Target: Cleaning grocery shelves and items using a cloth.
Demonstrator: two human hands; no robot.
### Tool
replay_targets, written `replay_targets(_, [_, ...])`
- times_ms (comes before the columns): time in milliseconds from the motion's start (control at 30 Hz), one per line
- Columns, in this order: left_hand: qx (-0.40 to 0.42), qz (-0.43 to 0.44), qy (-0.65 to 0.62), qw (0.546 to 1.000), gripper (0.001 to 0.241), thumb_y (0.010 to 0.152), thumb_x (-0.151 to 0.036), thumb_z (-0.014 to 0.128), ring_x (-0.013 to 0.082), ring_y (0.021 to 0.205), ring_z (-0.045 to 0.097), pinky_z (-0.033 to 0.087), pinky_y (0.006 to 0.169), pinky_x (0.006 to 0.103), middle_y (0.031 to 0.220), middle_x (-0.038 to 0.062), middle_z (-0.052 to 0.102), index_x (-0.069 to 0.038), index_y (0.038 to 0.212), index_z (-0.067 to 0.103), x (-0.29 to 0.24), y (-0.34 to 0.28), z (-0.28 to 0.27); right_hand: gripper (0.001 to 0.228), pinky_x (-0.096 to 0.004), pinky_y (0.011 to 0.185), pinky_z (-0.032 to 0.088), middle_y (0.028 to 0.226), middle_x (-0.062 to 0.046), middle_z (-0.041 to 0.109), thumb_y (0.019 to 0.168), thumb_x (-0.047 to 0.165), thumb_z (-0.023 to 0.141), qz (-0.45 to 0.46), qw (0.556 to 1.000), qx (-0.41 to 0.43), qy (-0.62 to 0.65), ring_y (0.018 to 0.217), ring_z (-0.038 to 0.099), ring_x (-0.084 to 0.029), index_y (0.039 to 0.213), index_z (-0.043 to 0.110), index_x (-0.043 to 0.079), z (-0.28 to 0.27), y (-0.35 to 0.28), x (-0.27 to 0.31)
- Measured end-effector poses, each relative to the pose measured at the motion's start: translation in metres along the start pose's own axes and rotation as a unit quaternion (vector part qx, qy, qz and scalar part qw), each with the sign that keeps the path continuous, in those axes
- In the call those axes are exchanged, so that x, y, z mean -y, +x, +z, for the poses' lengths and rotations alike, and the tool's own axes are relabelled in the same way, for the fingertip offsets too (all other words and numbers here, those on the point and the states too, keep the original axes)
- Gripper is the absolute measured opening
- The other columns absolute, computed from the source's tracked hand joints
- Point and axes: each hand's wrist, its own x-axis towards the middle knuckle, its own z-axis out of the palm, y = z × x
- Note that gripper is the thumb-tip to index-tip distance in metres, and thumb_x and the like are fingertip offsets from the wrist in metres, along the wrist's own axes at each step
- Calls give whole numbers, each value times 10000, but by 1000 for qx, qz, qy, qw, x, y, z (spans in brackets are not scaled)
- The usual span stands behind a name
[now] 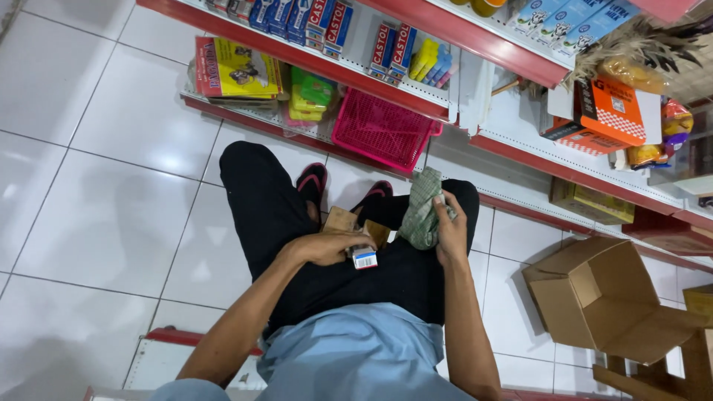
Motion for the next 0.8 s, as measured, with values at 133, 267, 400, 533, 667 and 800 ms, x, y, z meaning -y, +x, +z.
replay_targets(133, [-10, 30, 24, 999, 597, 810, -61, 737, 306, 1197, 598, 459, 998, 379, 1296, 139, 643, -102, 1377, 554, -12, -3, -14, 280, -294, 957, 537, 1149, -78, 715, 1030, 180, 571, 16, 999, -25, 37, 1091, 660, -152, 1262, 656, 47, 1, -9, 7])
replay_targets(267, [-21, -89, -10, 996, 463, 943, -237, 745, 272, 1135, 684, 521, 1016, 367, 1212, 129, 720, -101, 1365, 612, -20, 4, -36, 269, -302, 956, 535, 1161, -77, 709, 1043, 174, 569, -2, 997, -39, 60, 1091, 652, -149, 1261, 653, 40, 4, -7, 11])
replay_targets(400, [-114, -63, -216, 968, 618, 938, -312, 716, 227, 1206, 639, 514, 1041, 363, 1320, 125, 655, -34, 1450, 511, -27, 3, -41, 271, -311, 877, 543, 1129, -100, 702, 1054, 150, 597, -142, 988, 7, -60, 1020, 653, -165, 1292, 645, 31, 22, -19, 42])
replay_targets(533, [-153, -66, -271, 948, 688, 935, -326, 706, 243, 1127, 633, 520, 1007, 379, 1290, 178, 658, 30, 1479, 482, -17, 2, -40, 368, -356, 913, 541, 1193, -170, 734, 960, 115, 651, -353, 847, 227, -327, 1126, 663, -201, 1319, 653, 35, 53, -38, 93])
replay_targets(667, [-191, -64, -368, 908, 569, 1029, -381, 591, 185, 1167, 645, 535, 1034, 347, 1268, 154, 664, 19, 1430, 532, -21, -6, -42, 267, -318, 748, 554, 1049, -139, 745, 996, 151, 663, -220, 875, 106, -417, 935, 691, -120, 1257, 676, 97, 50, -19, 84])
replay_targets(800, [-225, -53, -613, 756, 575, 1080, -487, 423, 237, 915, 721, 635, 795, 386, 1058, 154, 693, 26, 1272, 597, -33, -1, -41, 292, -286, 734, 532, 934, -87, 739, 1020, 171, 628, -143, 944, 47, -293, 856, 679, -120, 1289, 663, 63, 45, -14, 67])
